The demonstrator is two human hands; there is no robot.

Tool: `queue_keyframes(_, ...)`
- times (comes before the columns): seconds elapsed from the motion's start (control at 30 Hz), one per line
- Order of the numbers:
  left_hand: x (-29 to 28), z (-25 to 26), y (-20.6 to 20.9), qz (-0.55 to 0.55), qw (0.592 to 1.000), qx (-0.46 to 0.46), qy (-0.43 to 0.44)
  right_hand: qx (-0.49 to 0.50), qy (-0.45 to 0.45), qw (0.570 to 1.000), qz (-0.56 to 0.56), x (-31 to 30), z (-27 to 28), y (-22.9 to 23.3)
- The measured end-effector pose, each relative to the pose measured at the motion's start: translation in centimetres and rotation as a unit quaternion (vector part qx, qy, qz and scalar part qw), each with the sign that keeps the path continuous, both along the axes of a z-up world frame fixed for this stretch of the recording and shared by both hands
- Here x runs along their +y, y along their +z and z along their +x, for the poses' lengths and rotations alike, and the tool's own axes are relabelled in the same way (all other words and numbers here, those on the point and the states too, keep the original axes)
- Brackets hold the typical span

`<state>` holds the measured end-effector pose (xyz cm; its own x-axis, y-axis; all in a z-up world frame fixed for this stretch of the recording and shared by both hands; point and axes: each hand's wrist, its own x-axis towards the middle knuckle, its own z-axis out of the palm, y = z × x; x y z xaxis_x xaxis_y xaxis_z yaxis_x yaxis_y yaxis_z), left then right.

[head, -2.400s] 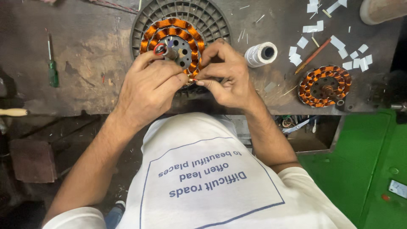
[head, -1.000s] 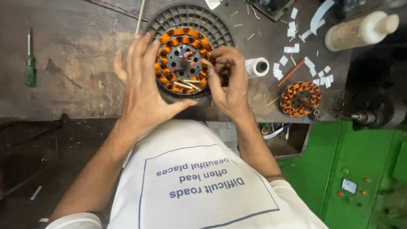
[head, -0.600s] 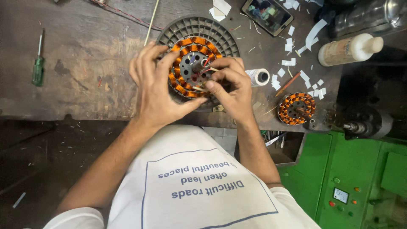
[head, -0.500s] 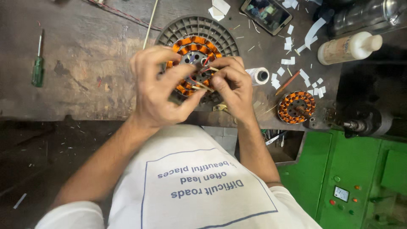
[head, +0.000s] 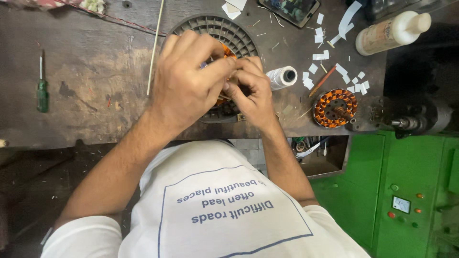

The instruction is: The person winds white thread around the copper windings of a motor stator to secure them. They use scissors to cut the thread and tie knots to hold the coils in place.

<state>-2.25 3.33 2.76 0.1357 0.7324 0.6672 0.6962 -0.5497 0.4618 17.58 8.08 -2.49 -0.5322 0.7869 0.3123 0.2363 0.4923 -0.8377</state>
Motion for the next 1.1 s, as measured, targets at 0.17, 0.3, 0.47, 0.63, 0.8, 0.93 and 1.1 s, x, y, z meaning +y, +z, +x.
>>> queue_keyframes(0.17, 1.0, -0.5, -0.3, -0.211, 0.907, -0.36, -0.053, -0.007, 0.009, 1.0, 0.004, 0.1, 0.2, 0.0)
queue_keyframes(0.3, 0.8, 0.2, -0.5, -0.129, 0.942, -0.309, 0.004, -0.003, -0.008, 1.0, 0.02, -0.2, -0.3, -0.1)
queue_keyframes(0.47, 0.6, -0.2, 0.5, 0.04, 0.993, -0.107, 0.021, -0.017, -0.062, 0.996, 0.056, -0.6, -0.9, -0.3)
queue_keyframes(0.63, 0.4, -1.2, 1.7, -0.028, 1.0, -0.008, 0.005, -0.007, -0.061, 0.996, 0.057, -0.6, -1.1, -0.5)
queue_keyframes(0.8, 0.4, -0.4, 1.4, 0.048, 0.988, -0.144, 0.021, -0.029, -0.062, 0.995, 0.076, -0.7, -1.0, -0.5)
queue_keyframes(0.93, 0.9, -1.5, 0.9, -0.076, 0.979, -0.181, -0.051, -0.036, -0.053, 0.995, 0.078, -0.7, -1.1, 0.1)
queue_keyframes(1.1, 0.2, 0.1, -0.7, -0.094, 0.938, -0.329, -0.052, -0.077, -0.04, 0.995, 0.046, -0.5, -1.1, 1.3)
